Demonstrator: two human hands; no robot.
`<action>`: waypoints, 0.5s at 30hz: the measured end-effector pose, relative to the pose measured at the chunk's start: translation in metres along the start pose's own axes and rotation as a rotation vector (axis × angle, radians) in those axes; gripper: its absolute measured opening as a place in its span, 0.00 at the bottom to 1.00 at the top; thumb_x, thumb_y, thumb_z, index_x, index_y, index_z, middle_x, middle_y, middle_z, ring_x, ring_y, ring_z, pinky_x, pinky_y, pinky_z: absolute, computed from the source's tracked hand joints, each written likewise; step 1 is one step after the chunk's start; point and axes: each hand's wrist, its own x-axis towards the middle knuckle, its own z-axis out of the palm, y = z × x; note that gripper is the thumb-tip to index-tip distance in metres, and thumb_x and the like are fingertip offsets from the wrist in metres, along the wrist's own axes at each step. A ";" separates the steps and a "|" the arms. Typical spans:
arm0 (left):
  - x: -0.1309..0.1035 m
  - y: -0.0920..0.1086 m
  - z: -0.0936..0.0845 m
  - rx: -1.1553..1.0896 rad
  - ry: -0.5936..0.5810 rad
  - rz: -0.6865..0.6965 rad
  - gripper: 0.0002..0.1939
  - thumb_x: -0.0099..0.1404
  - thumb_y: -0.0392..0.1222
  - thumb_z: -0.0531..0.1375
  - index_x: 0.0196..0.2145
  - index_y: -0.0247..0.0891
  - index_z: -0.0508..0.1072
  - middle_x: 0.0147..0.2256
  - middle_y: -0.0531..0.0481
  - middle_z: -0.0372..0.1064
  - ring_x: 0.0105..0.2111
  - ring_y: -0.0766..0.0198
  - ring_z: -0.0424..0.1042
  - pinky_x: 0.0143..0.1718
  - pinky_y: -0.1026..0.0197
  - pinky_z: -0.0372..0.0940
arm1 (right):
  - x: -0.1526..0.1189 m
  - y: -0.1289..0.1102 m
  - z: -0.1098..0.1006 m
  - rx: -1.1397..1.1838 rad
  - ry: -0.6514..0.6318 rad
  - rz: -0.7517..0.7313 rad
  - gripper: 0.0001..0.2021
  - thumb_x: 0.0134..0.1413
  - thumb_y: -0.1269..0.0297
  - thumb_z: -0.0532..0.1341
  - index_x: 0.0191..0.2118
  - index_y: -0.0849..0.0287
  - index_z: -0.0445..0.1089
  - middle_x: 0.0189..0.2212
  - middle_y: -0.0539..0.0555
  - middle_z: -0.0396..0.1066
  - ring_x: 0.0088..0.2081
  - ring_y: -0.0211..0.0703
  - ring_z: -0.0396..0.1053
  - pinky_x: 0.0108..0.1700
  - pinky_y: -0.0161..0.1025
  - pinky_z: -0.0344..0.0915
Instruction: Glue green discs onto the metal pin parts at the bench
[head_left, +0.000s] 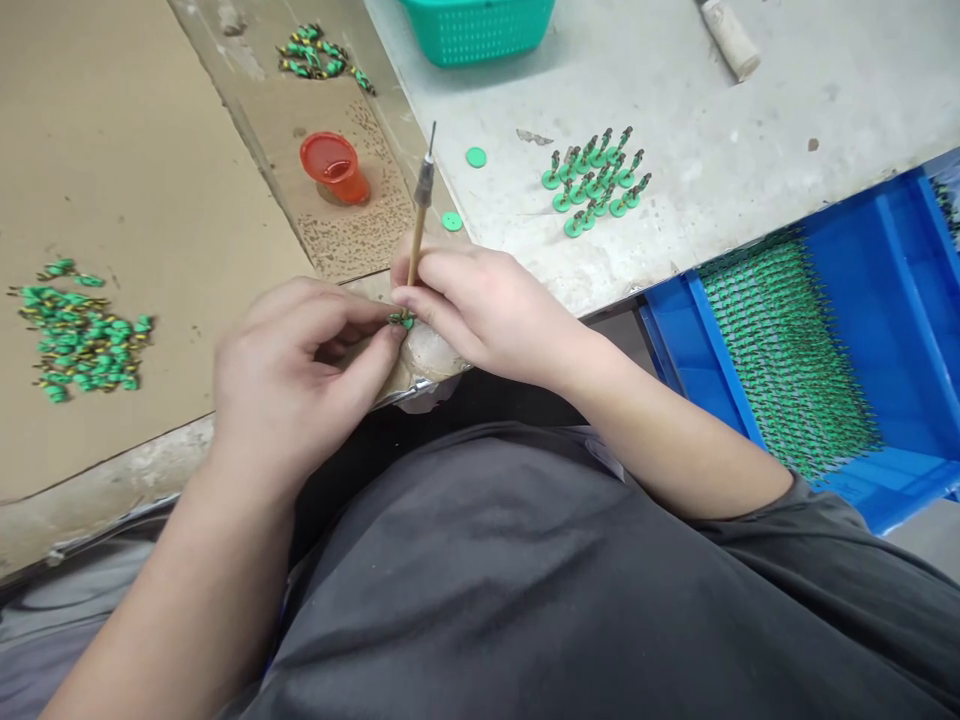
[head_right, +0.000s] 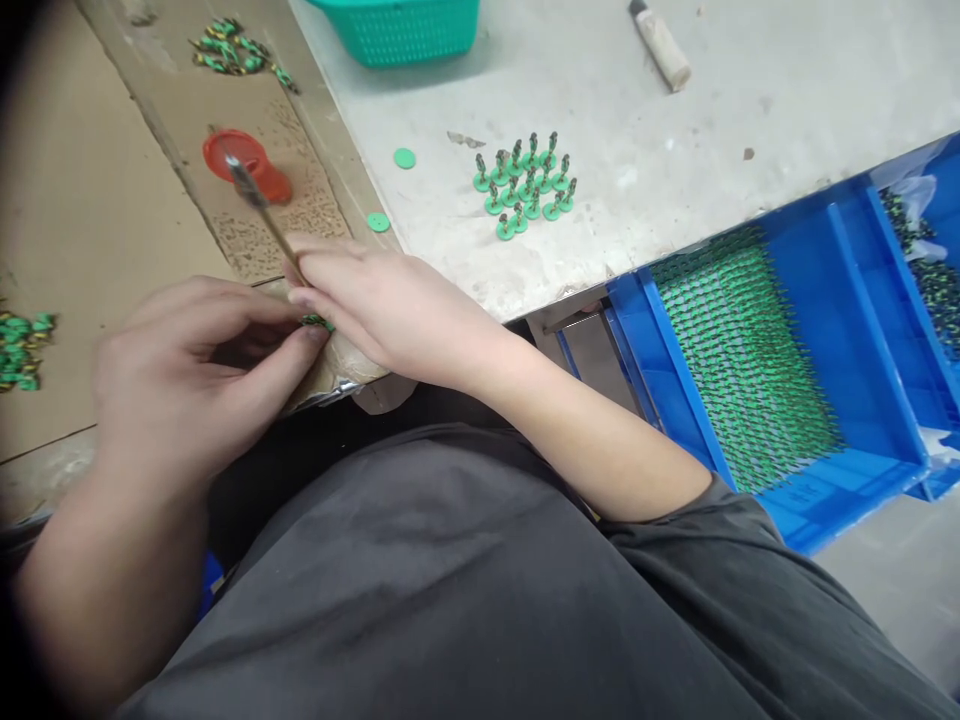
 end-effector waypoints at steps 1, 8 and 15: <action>0.000 0.000 0.000 -0.002 -0.002 -0.005 0.05 0.78 0.41 0.69 0.43 0.38 0.84 0.39 0.50 0.81 0.36 0.66 0.75 0.38 0.61 0.66 | 0.000 0.000 0.000 -0.008 -0.008 0.006 0.15 0.90 0.58 0.51 0.51 0.57 0.72 0.56 0.54 0.81 0.63 0.46 0.81 0.66 0.46 0.78; 0.001 0.000 0.002 -0.008 0.004 0.002 0.05 0.78 0.41 0.69 0.42 0.40 0.83 0.38 0.52 0.80 0.35 0.67 0.75 0.38 0.62 0.66 | 0.001 0.001 0.003 -0.020 -0.042 -0.033 0.18 0.91 0.61 0.47 0.55 0.63 0.71 0.56 0.54 0.79 0.68 0.46 0.77 0.69 0.47 0.76; 0.001 0.000 0.001 0.016 -0.031 -0.044 0.08 0.79 0.45 0.67 0.41 0.42 0.82 0.37 0.53 0.79 0.36 0.65 0.76 0.41 0.59 0.68 | 0.006 -0.006 0.005 0.003 -0.059 0.002 0.14 0.90 0.67 0.47 0.59 0.65 0.69 0.51 0.54 0.77 0.69 0.49 0.75 0.71 0.51 0.74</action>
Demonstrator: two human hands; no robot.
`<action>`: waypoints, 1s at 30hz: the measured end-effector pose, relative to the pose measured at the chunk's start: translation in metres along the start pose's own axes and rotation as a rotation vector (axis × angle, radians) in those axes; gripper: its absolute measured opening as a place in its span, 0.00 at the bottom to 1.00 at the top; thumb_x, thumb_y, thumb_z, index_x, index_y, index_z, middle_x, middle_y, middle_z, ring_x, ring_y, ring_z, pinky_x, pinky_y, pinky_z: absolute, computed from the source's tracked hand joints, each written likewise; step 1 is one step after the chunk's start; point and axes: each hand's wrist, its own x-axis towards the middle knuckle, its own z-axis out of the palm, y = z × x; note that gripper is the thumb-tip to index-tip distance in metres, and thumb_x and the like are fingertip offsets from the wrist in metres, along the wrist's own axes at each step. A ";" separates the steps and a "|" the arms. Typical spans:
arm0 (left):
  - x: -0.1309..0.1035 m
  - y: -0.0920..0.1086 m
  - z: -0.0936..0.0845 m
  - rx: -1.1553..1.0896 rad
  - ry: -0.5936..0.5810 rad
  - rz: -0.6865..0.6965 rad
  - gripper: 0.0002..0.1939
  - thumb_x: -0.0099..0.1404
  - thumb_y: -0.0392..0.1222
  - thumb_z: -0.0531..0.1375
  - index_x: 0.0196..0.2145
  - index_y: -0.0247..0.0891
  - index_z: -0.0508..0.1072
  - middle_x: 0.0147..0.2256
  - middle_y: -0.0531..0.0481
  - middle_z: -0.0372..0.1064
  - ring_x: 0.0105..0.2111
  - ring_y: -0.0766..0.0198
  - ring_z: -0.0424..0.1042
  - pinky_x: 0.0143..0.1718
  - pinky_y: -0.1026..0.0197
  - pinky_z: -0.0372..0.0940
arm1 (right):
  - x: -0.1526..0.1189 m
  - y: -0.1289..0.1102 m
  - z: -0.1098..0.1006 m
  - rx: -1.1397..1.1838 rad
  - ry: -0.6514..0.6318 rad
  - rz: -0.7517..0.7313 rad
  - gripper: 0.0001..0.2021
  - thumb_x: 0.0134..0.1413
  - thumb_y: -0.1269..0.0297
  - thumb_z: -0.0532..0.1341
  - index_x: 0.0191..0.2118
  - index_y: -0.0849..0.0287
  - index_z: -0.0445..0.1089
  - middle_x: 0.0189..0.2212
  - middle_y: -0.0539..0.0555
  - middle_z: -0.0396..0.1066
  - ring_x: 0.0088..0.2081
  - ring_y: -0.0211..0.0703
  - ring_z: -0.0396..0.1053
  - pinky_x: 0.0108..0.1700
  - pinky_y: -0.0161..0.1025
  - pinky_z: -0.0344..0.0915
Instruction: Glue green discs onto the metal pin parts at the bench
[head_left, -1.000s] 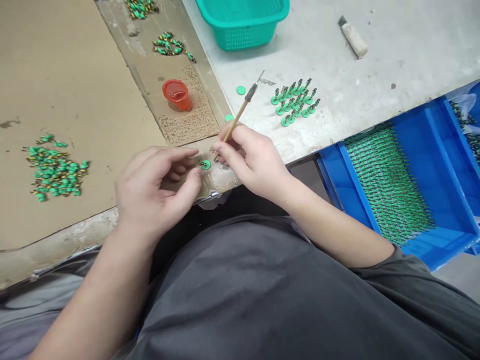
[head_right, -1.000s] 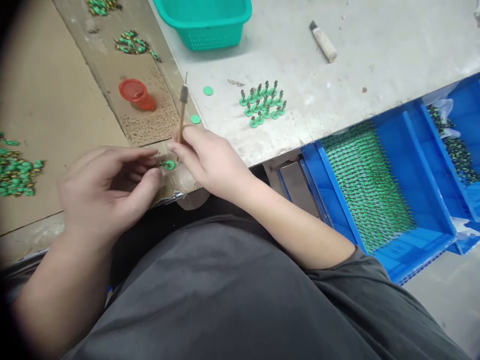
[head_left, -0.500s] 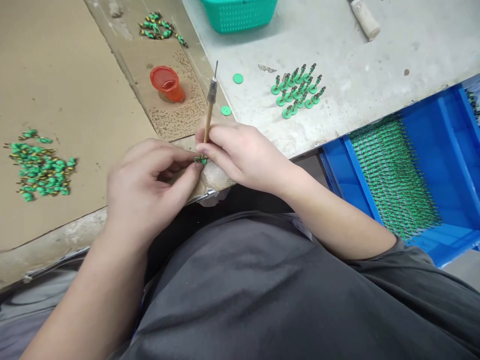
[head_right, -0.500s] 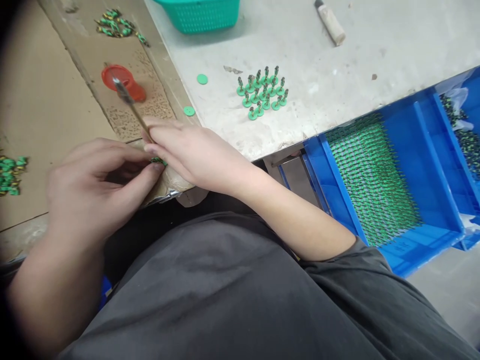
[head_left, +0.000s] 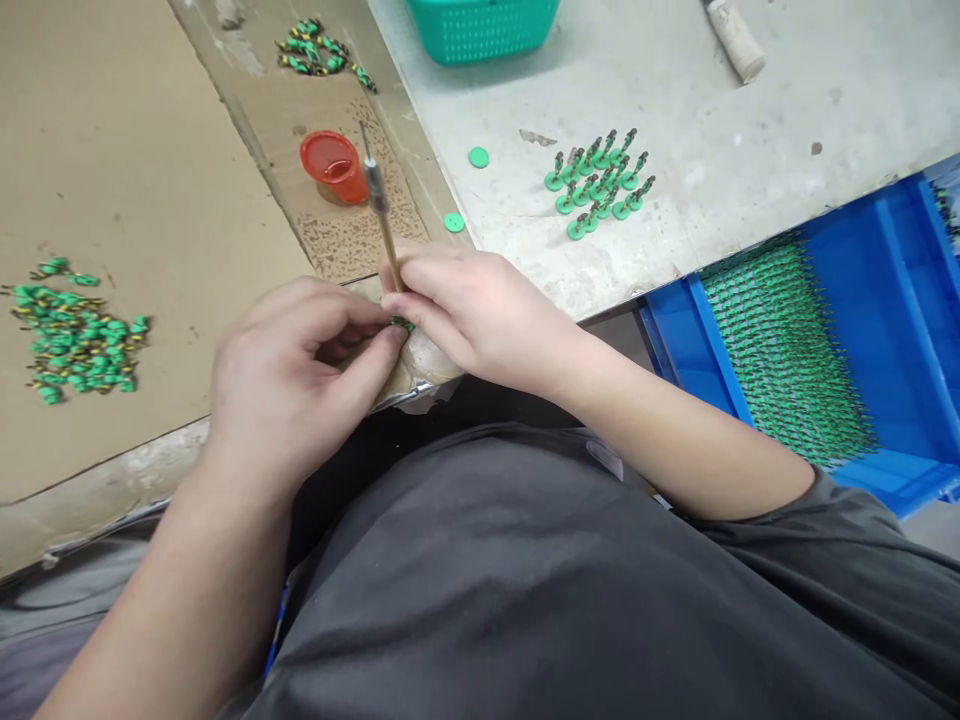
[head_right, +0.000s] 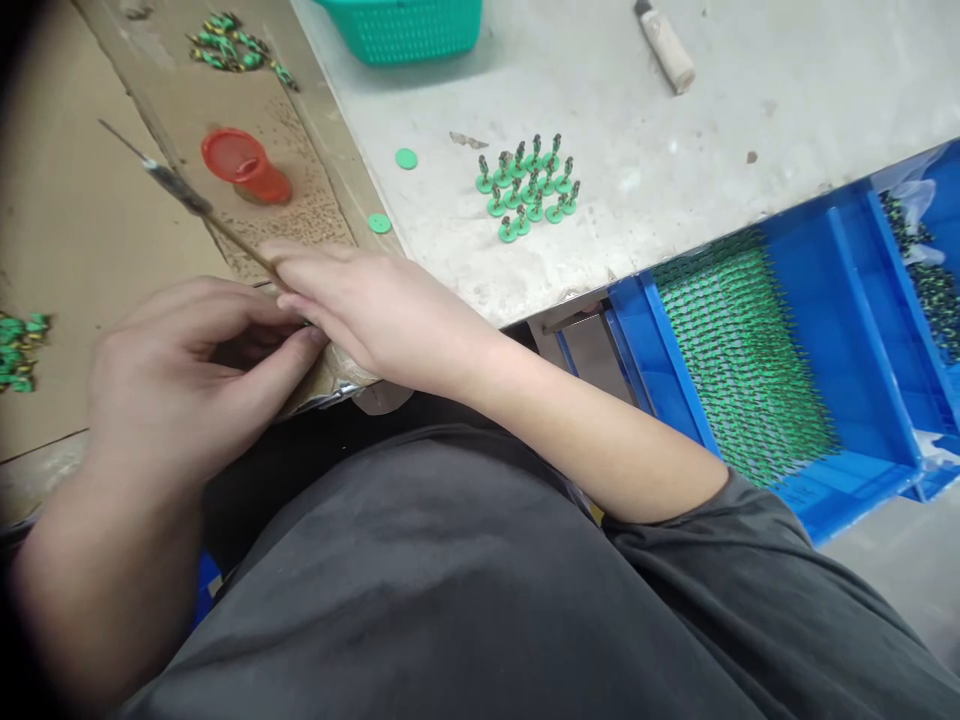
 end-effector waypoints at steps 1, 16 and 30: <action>0.001 0.000 0.000 -0.001 -0.008 -0.004 0.08 0.79 0.46 0.66 0.42 0.42 0.82 0.38 0.53 0.79 0.36 0.64 0.75 0.41 0.59 0.68 | 0.002 0.000 0.000 0.004 -0.002 0.021 0.12 0.89 0.67 0.49 0.58 0.60 0.70 0.50 0.54 0.78 0.67 0.50 0.75 0.69 0.52 0.77; 0.001 0.011 -0.016 -0.110 -0.044 -0.155 0.14 0.76 0.48 0.64 0.52 0.44 0.86 0.41 0.50 0.81 0.37 0.64 0.79 0.42 0.59 0.75 | -0.040 -0.011 0.000 0.500 0.491 0.398 0.13 0.84 0.49 0.61 0.48 0.52 0.67 0.38 0.48 0.77 0.37 0.38 0.82 0.43 0.36 0.81; 0.019 0.045 -0.066 -0.501 0.012 -0.368 0.12 0.71 0.57 0.71 0.34 0.50 0.86 0.33 0.51 0.84 0.32 0.58 0.82 0.35 0.57 0.81 | -0.048 -0.013 0.003 0.324 0.404 0.402 0.10 0.82 0.54 0.60 0.47 0.53 0.73 0.41 0.56 0.80 0.43 0.49 0.84 0.48 0.45 0.83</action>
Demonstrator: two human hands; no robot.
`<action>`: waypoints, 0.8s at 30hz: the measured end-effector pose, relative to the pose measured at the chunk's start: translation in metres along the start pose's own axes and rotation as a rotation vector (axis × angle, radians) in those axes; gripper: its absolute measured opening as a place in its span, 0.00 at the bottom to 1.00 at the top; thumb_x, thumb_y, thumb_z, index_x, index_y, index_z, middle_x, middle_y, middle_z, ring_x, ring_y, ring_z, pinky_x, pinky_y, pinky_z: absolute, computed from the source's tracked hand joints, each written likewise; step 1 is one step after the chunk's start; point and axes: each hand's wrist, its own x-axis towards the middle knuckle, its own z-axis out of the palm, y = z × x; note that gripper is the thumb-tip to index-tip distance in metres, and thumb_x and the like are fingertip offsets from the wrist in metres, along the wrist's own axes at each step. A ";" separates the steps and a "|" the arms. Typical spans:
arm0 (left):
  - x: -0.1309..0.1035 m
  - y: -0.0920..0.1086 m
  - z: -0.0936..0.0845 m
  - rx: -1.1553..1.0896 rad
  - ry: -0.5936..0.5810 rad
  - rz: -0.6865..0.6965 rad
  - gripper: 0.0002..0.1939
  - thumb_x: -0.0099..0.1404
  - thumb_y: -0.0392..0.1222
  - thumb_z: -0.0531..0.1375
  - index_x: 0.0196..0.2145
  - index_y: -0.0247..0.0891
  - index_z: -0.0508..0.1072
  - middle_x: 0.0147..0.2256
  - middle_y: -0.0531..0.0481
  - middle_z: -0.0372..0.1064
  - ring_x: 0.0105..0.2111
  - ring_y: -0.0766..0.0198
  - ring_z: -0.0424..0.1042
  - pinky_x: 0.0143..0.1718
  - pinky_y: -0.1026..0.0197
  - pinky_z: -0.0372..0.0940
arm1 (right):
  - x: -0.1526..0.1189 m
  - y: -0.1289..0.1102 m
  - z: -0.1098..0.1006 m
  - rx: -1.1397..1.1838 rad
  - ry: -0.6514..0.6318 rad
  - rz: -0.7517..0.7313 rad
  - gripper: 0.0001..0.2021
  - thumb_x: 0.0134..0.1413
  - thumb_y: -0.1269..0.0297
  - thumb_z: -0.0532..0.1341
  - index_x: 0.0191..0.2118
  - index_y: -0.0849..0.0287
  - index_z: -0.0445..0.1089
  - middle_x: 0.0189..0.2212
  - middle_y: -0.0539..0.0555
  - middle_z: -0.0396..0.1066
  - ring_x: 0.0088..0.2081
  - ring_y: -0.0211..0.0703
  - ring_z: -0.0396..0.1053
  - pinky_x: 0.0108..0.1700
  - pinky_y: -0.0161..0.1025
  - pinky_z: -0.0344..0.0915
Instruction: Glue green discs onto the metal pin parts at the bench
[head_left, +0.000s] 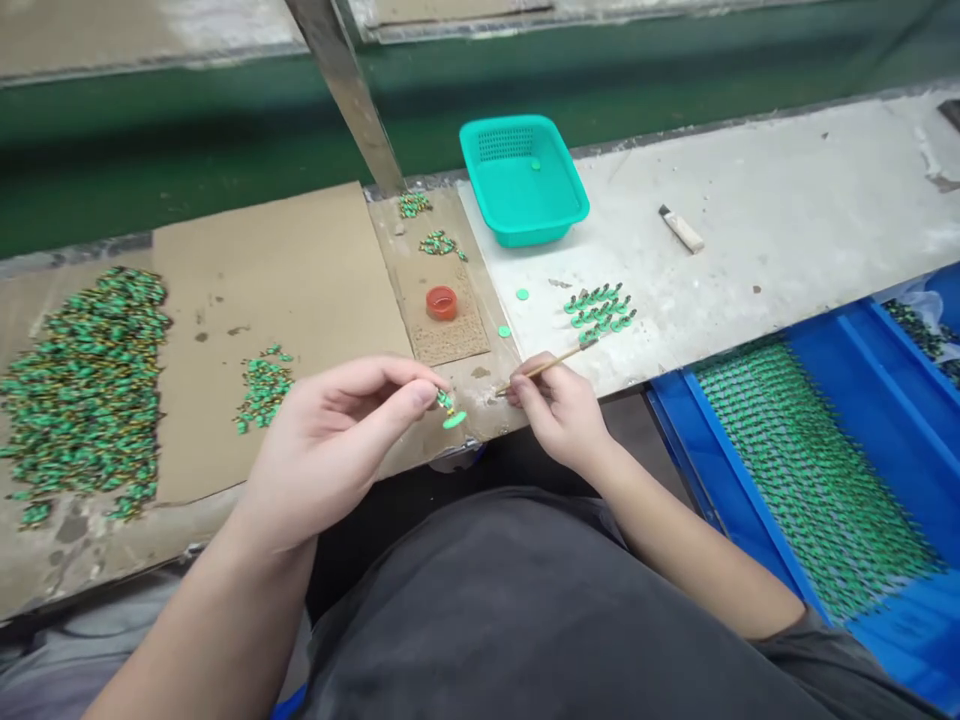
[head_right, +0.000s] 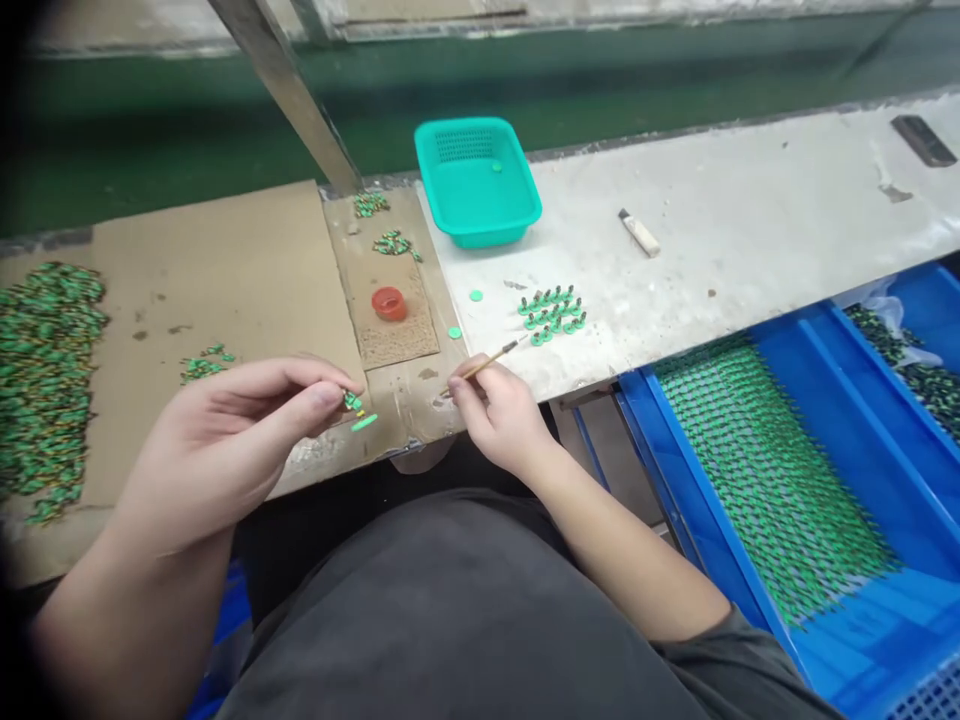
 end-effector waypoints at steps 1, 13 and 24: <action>0.000 0.006 -0.003 -0.021 -0.012 0.001 0.11 0.71 0.56 0.71 0.33 0.51 0.86 0.33 0.51 0.84 0.32 0.58 0.82 0.34 0.57 0.80 | 0.001 -0.001 0.000 -0.001 -0.003 -0.015 0.09 0.82 0.56 0.61 0.46 0.53 0.73 0.40 0.56 0.80 0.43 0.49 0.84 0.49 0.46 0.83; 0.059 -0.015 0.060 0.219 -0.051 0.209 0.14 0.71 0.60 0.69 0.39 0.52 0.89 0.38 0.52 0.89 0.37 0.52 0.87 0.39 0.55 0.82 | -0.049 -0.016 -0.022 -0.104 0.024 -0.084 0.09 0.79 0.63 0.63 0.42 0.55 0.78 0.39 0.56 0.85 0.42 0.46 0.85 0.52 0.40 0.82; 0.121 0.019 0.161 0.415 -0.205 0.651 0.14 0.78 0.53 0.62 0.42 0.48 0.88 0.38 0.46 0.78 0.44 0.52 0.78 0.52 0.48 0.72 | -0.084 -0.004 -0.068 -0.109 0.145 0.063 0.08 0.79 0.63 0.63 0.42 0.54 0.77 0.39 0.54 0.84 0.42 0.46 0.83 0.51 0.41 0.80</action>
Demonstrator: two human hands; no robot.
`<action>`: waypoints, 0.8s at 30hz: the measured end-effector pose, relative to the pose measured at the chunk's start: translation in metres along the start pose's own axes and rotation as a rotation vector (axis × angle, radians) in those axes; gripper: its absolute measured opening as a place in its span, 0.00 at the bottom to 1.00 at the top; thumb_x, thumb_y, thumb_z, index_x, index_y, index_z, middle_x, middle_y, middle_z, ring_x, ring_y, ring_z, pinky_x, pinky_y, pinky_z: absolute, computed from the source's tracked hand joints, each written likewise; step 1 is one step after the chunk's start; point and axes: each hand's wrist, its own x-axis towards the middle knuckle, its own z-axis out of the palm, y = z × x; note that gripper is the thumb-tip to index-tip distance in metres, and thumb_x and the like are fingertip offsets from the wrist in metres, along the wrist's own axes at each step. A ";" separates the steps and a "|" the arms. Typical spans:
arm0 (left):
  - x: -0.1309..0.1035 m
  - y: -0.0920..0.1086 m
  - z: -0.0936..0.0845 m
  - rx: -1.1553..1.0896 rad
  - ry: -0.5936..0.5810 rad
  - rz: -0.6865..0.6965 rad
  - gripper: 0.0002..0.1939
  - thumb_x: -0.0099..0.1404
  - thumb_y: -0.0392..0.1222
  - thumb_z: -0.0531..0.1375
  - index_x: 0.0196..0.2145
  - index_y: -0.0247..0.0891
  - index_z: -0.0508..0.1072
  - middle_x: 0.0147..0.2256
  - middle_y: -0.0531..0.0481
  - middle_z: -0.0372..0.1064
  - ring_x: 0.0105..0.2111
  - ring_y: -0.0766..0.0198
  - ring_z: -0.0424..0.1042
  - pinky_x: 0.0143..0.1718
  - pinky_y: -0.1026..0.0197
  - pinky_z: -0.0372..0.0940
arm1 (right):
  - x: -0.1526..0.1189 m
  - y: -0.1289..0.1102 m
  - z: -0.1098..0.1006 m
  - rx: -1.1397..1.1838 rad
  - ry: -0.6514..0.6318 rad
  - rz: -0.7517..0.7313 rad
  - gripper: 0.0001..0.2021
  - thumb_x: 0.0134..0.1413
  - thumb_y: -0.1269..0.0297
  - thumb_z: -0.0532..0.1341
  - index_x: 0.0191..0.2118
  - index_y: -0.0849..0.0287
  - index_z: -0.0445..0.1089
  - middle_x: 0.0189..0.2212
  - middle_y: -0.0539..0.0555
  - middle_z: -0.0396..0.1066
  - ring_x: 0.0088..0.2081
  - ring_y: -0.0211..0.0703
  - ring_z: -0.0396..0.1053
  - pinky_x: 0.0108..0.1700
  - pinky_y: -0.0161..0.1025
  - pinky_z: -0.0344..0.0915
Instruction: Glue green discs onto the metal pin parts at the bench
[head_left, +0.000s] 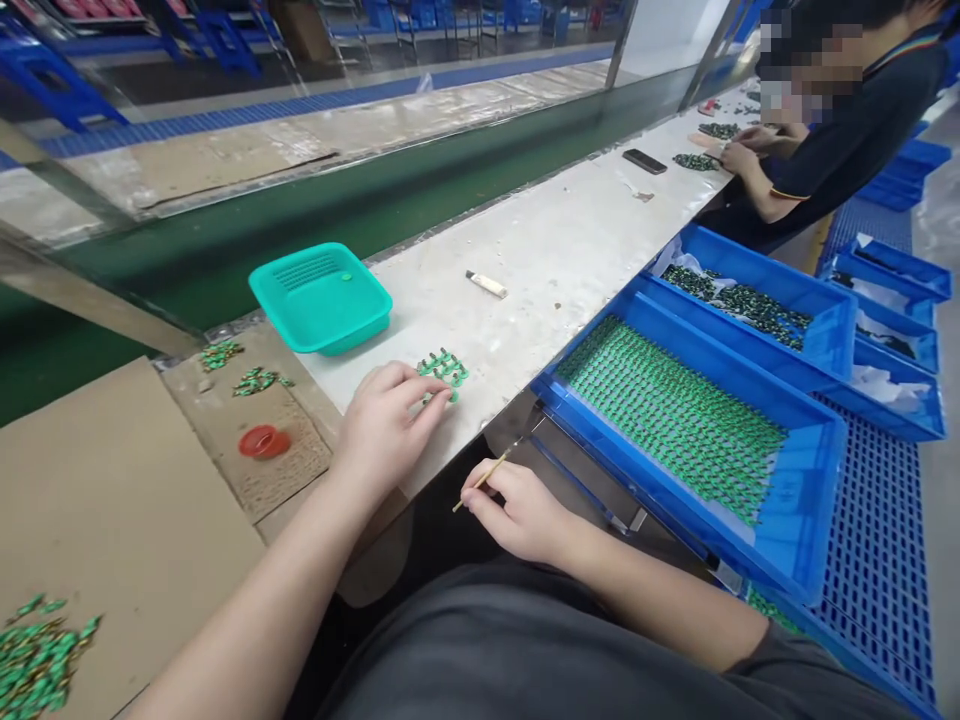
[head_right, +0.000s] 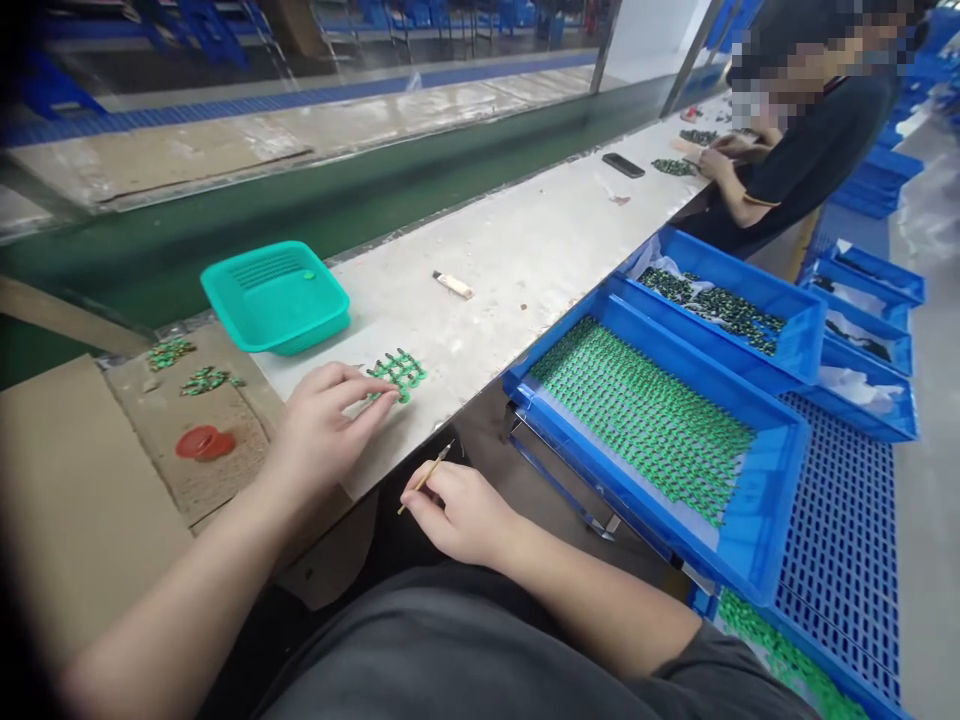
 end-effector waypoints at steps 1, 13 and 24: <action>0.009 0.002 0.006 0.027 -0.006 0.026 0.14 0.78 0.52 0.63 0.42 0.48 0.88 0.38 0.46 0.77 0.44 0.51 0.77 0.51 0.47 0.71 | -0.001 0.001 -0.002 0.000 0.002 0.001 0.08 0.79 0.63 0.64 0.42 0.54 0.77 0.39 0.54 0.84 0.41 0.46 0.83 0.50 0.41 0.80; 0.038 0.002 0.006 0.160 -0.023 -0.023 0.16 0.79 0.54 0.61 0.46 0.49 0.89 0.40 0.46 0.79 0.43 0.52 0.78 0.48 0.50 0.71 | -0.003 0.003 -0.017 0.034 0.048 -0.005 0.09 0.80 0.62 0.62 0.42 0.53 0.75 0.41 0.56 0.85 0.44 0.48 0.84 0.53 0.45 0.80; -0.040 -0.047 -0.074 0.348 -0.257 -0.422 0.13 0.67 0.48 0.62 0.39 0.45 0.87 0.41 0.40 0.85 0.39 0.46 0.83 0.42 0.49 0.76 | 0.004 -0.037 -0.022 0.118 -0.042 0.027 0.07 0.80 0.64 0.61 0.43 0.53 0.73 0.31 0.48 0.77 0.31 0.40 0.76 0.38 0.36 0.71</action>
